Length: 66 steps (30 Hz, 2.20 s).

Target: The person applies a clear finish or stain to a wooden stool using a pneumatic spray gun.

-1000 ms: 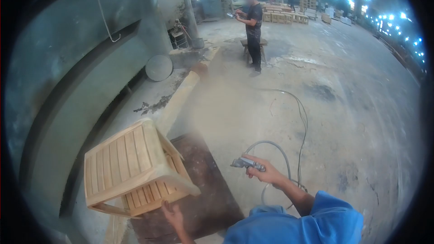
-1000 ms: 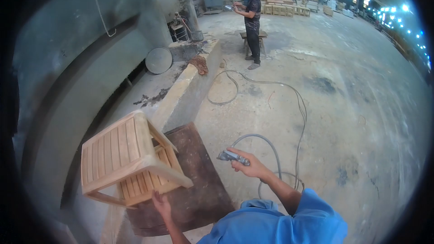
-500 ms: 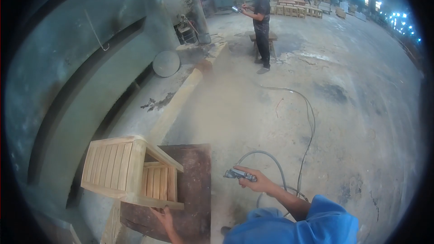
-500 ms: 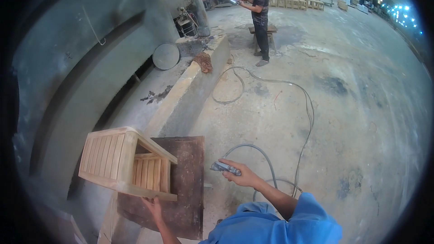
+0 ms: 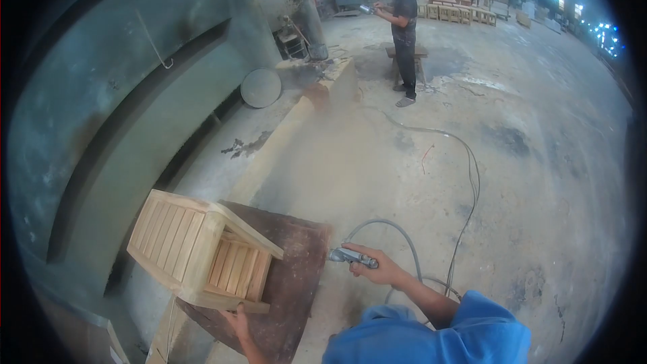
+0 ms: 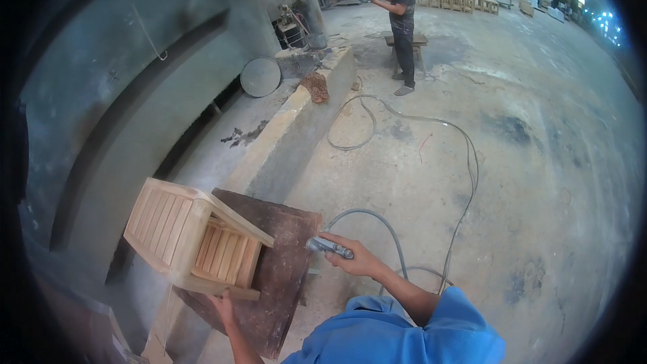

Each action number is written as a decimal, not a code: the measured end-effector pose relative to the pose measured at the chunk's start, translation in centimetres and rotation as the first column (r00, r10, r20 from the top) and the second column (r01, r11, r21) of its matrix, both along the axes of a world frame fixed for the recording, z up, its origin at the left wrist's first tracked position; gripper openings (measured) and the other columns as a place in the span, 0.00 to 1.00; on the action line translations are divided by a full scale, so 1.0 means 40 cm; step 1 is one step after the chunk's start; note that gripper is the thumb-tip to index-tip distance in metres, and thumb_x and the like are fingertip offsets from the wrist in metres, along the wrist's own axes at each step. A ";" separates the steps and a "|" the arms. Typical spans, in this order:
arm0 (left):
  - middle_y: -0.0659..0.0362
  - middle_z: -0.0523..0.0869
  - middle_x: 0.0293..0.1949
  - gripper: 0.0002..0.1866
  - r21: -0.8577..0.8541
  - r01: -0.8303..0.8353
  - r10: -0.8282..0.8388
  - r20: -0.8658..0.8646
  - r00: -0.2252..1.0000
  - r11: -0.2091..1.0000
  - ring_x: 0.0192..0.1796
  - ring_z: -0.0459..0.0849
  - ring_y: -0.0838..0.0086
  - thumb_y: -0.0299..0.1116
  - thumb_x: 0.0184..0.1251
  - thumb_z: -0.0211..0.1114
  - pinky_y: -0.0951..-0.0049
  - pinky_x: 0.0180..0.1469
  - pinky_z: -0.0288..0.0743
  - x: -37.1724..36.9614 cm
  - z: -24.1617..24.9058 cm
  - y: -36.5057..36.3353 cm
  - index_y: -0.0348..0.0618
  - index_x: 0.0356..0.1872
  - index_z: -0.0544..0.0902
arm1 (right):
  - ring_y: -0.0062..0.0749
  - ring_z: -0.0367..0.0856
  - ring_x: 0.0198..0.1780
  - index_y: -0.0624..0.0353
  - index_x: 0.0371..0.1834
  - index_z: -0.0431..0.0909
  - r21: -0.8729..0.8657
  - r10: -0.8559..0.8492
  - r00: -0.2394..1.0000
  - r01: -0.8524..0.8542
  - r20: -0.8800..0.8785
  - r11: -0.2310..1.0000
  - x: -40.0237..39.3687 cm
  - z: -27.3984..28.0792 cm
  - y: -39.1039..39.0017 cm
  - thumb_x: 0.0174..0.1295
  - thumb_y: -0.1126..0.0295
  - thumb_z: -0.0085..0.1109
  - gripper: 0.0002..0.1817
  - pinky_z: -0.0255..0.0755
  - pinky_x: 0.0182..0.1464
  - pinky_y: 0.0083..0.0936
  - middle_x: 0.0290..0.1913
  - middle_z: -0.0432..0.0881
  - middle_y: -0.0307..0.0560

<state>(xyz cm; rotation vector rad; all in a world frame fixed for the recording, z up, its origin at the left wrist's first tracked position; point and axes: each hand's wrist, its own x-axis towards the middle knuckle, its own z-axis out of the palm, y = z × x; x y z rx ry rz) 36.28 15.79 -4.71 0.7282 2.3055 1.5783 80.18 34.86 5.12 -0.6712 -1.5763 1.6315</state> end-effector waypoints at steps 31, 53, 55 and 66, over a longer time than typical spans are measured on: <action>0.40 0.62 0.73 0.46 0.003 -0.079 0.079 -0.051 0.996 0.997 0.74 0.63 0.55 0.26 0.58 0.65 0.62 0.75 0.54 -0.097 -0.152 -0.030 0.33 0.77 0.52 | 0.21 0.78 0.36 0.48 0.74 0.68 -0.030 -0.051 0.994 0.054 0.097 0.998 0.037 -0.007 -0.012 0.70 0.64 0.60 0.29 0.75 0.43 0.22 0.44 0.84 0.41; 0.44 0.77 0.61 0.42 -0.187 0.154 -0.099 0.275 0.956 0.970 0.60 0.78 0.55 0.31 0.55 0.68 0.60 0.63 0.72 0.228 -0.358 -0.230 0.36 0.73 0.63 | 0.21 0.79 0.36 0.47 0.75 0.67 -0.046 -0.020 0.995 0.025 0.102 0.999 0.027 -0.046 0.002 0.70 0.63 0.61 0.30 0.75 0.43 0.22 0.42 0.84 0.40; 0.46 0.80 0.57 0.40 -0.418 0.134 0.044 0.390 0.920 0.899 0.54 0.81 0.57 0.32 0.54 0.68 0.61 0.57 0.76 0.325 -0.202 -0.215 0.40 0.71 0.65 | 0.21 0.79 0.36 0.47 0.75 0.67 -0.041 -0.013 0.994 0.017 0.108 0.999 0.028 -0.037 0.003 0.70 0.63 0.61 0.29 0.76 0.43 0.23 0.43 0.84 0.41; 0.50 0.81 0.54 0.37 -0.478 0.093 0.149 0.445 0.883 0.874 0.47 0.82 0.59 0.37 0.56 0.69 0.55 0.48 0.79 0.229 -0.431 -0.229 0.49 0.70 0.68 | 0.21 0.79 0.38 0.48 0.75 0.67 -0.075 0.015 0.992 -0.006 0.123 0.997 0.025 -0.019 0.007 0.70 0.67 0.60 0.29 0.76 0.48 0.24 0.45 0.83 0.40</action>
